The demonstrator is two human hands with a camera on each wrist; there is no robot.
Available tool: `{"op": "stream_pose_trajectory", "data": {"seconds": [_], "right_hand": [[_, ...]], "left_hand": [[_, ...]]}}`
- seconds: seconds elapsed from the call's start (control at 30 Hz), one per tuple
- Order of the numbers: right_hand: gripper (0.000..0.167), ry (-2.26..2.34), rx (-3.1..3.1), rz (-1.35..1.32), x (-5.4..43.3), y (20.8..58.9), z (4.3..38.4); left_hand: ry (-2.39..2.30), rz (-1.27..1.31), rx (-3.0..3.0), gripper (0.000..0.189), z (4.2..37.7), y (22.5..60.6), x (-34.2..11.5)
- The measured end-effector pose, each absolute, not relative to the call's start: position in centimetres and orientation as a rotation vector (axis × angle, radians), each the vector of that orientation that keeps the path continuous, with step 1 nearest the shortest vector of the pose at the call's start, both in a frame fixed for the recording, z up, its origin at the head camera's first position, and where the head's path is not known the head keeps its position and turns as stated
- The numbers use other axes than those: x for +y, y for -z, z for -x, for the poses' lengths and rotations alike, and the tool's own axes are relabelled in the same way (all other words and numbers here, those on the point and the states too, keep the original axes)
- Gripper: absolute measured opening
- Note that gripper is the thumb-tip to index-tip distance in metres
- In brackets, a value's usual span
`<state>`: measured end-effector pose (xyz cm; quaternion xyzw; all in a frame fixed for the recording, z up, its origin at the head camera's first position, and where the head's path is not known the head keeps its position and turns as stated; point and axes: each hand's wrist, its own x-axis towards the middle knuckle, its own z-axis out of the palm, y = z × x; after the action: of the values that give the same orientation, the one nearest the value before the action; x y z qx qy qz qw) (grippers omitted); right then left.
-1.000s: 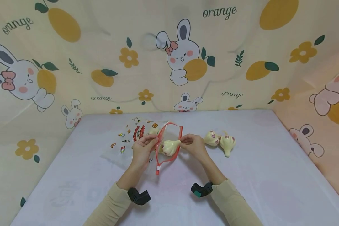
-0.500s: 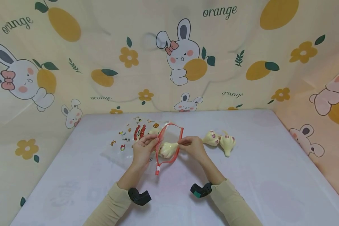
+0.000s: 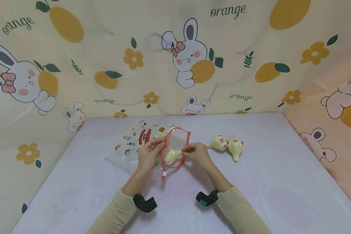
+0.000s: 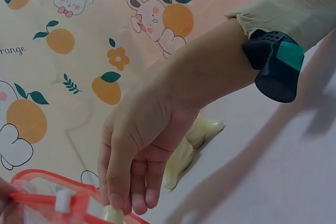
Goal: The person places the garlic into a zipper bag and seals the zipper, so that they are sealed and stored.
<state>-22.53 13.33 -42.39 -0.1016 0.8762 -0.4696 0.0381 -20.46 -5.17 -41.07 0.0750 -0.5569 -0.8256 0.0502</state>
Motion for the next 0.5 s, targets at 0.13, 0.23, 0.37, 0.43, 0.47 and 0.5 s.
{"op": "stream_pose_trajectory", "data": {"seconds": [0.13,0.23,0.37,0.43,0.47,0.5], "right_hand": [[0.014,1.45,2.686,0.321,13.0,42.6,22.5],[0.013,1.439,2.698,0.337,12.7,42.8,22.4],[0.012,1.384,2.706,0.359,12.3,43.0,22.1],[0.013,1.356,2.696,0.374,12.1,43.1,22.0],[0.012,1.348,2.692,0.377,12.0,43.1,21.9],[0.012,1.343,2.688,0.384,11.9,43.1,21.8]], "left_hand": [[2.533,-0.217,-1.68,0.024,20.4,41.0,-5.2],[2.55,-0.204,-1.665,0.025,20.4,41.0,-5.2],[2.56,-0.19,-1.65,0.025,20.4,41.0,-5.1],[2.565,-0.188,-1.64,0.024,20.4,41.1,-5.1],[2.563,-0.188,-1.641,0.025,20.4,41.1,-5.1],[2.56,-0.189,-1.645,0.025,20.4,41.0,-5.1]]}}
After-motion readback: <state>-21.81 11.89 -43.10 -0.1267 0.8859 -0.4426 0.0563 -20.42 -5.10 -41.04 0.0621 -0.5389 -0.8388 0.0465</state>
